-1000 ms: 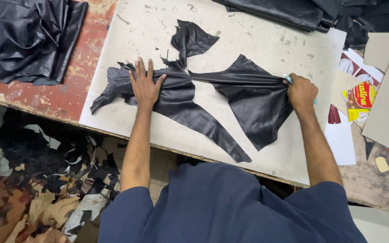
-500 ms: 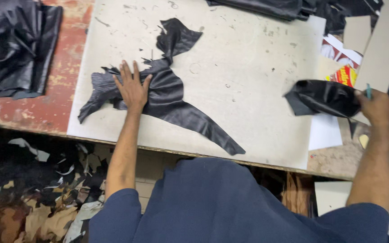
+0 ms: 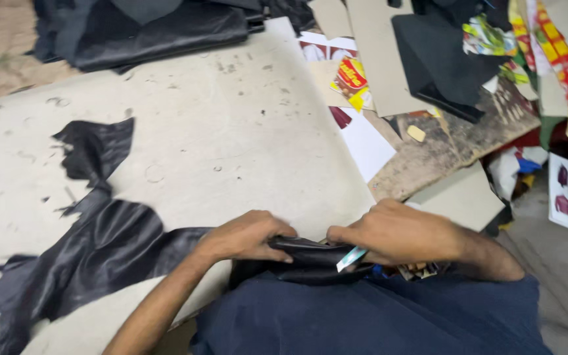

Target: The person uses a utility knife to cut a yellow and red printed sheet, then cuts a piece of black flexible material using a white paper template as a guide. The person also cuts a curved shape from the black material using the printed sheet as a template. Cut pieces are set aside on the table.

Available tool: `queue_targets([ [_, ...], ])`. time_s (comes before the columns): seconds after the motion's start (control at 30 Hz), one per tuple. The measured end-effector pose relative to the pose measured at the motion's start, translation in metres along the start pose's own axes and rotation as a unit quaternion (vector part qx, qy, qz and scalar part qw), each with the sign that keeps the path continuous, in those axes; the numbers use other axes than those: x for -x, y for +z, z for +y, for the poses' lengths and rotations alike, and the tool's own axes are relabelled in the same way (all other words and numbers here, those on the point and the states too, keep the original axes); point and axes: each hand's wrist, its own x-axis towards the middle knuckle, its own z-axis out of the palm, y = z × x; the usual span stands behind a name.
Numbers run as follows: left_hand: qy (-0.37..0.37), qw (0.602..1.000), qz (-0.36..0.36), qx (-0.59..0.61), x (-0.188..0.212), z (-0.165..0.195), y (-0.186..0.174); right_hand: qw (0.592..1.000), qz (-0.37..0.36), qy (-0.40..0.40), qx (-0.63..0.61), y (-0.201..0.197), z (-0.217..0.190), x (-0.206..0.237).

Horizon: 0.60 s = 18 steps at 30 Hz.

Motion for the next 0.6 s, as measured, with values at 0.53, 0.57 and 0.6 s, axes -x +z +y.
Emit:
queue_targets([
  [0.53, -0.229, 0.853, 0.458, 0.098, -0.037, -0.204, -0.04, 0.785, 0.397, 0.436, 0.19, 0.047, 0.422, -0.041],
  [0.57, -0.221, 0.846, 0.477, 0.093, -0.034, -0.199, -0.032, 0.784, 0.376, 0.454, 0.193, 0.042, 0.43, -0.035],
  [0.6, -0.213, 0.838, 0.495, 0.088, -0.032, -0.192, -0.026, 0.785, 0.37, 0.467, 0.166, 0.044, 0.437, -0.028],
])
